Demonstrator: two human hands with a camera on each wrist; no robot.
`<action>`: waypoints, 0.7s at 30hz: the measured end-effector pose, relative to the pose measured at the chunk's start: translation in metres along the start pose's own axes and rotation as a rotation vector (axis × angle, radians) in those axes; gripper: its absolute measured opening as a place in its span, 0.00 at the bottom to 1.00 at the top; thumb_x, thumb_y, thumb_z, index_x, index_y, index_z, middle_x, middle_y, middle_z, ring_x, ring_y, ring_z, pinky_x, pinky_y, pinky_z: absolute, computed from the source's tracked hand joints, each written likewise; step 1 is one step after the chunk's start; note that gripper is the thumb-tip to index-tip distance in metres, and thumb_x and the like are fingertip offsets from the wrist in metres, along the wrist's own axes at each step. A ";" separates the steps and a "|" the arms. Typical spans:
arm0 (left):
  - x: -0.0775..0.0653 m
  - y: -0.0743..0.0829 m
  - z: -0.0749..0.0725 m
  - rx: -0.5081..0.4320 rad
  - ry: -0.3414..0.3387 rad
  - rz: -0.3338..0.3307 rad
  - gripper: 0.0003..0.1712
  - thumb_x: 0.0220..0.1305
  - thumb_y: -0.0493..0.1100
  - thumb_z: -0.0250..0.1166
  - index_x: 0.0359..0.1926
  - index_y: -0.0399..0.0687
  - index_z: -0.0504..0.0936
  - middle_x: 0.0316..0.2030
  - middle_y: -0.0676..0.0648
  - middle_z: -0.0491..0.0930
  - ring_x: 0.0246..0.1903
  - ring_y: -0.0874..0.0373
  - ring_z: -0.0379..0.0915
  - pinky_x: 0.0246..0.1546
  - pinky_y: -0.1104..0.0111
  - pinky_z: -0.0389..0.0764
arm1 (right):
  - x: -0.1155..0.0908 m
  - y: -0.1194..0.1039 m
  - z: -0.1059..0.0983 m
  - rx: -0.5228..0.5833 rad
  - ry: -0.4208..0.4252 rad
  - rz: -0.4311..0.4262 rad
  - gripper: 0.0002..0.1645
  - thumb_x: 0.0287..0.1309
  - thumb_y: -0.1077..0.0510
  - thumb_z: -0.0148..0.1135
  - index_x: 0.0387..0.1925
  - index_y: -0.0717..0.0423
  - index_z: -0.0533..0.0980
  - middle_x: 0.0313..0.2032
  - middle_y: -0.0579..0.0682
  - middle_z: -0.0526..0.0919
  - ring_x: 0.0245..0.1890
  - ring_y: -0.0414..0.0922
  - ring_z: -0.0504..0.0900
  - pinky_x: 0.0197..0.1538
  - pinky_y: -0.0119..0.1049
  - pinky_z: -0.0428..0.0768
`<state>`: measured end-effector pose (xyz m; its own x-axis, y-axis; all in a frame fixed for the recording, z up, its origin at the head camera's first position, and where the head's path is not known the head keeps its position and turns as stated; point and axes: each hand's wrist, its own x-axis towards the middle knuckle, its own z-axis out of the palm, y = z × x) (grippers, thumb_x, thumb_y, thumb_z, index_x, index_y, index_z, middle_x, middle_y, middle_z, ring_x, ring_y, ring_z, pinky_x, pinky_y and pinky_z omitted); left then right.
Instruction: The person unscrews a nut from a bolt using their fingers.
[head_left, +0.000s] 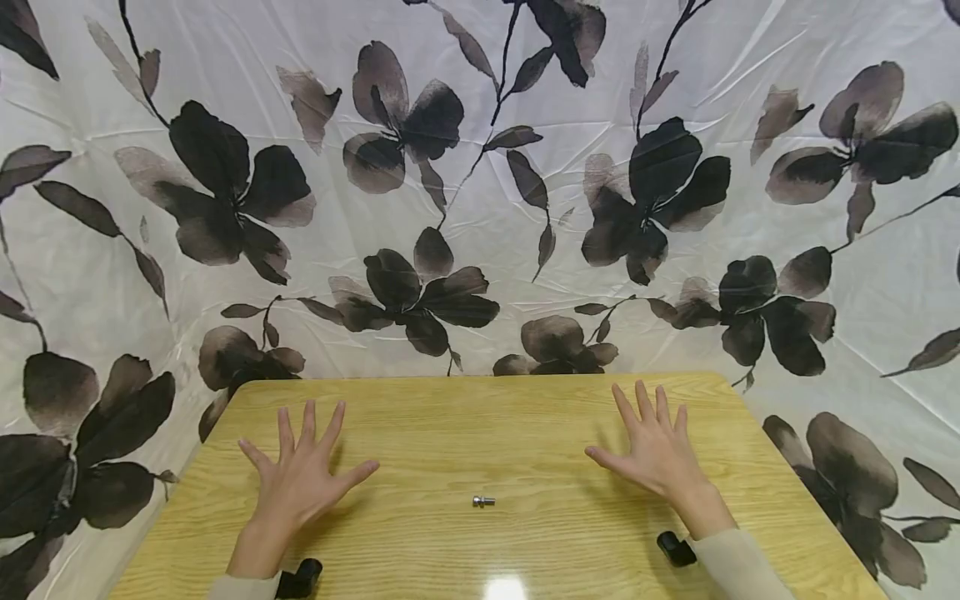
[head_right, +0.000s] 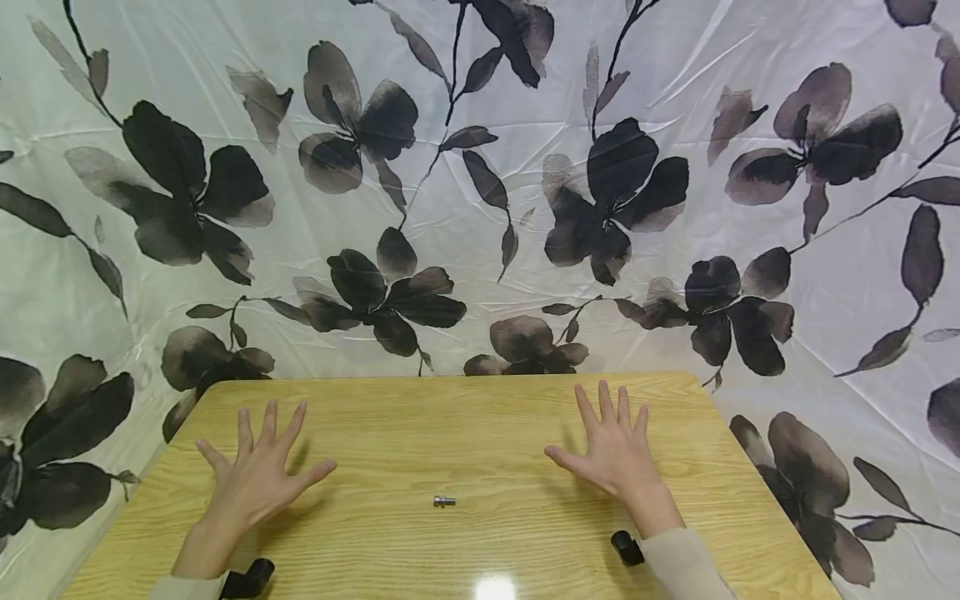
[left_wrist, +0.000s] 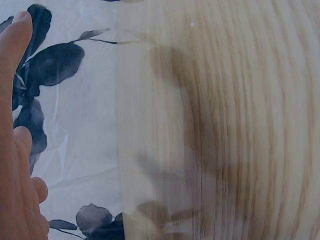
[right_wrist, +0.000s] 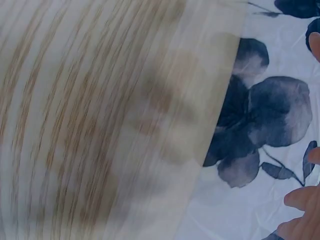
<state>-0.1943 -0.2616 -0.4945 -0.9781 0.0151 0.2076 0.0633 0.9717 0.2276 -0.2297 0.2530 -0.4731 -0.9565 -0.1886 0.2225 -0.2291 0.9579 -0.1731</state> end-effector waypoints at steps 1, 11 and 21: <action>0.000 0.000 0.000 -0.006 0.002 -0.005 0.61 0.60 0.82 0.55 0.83 0.66 0.40 0.80 0.30 0.39 0.77 0.27 0.16 0.54 0.25 0.06 | 0.000 -0.002 0.000 0.006 -0.005 0.001 0.67 0.54 0.16 0.56 0.83 0.47 0.50 0.80 0.68 0.48 0.78 0.75 0.43 0.69 0.80 0.42; -0.003 0.014 -0.001 -0.094 -0.019 -0.008 0.60 0.62 0.81 0.55 0.83 0.65 0.39 0.81 0.31 0.36 0.76 0.26 0.14 0.51 0.30 0.00 | -0.005 -0.017 0.003 0.132 -0.006 0.011 0.66 0.56 0.19 0.59 0.83 0.48 0.48 0.80 0.69 0.47 0.77 0.76 0.43 0.70 0.79 0.43; -0.002 0.028 0.010 -0.203 0.037 0.013 0.62 0.60 0.78 0.62 0.83 0.67 0.38 0.80 0.34 0.47 0.76 0.21 0.32 0.54 0.18 0.16 | -0.010 -0.027 0.019 0.346 -0.026 0.029 0.64 0.59 0.26 0.63 0.83 0.47 0.45 0.80 0.67 0.45 0.78 0.74 0.43 0.69 0.78 0.52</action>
<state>-0.1922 -0.2317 -0.4977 -0.9692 0.0155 0.2457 0.1186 0.9039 0.4109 -0.2171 0.2247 -0.4887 -0.9669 -0.1717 0.1888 -0.2447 0.8336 -0.4952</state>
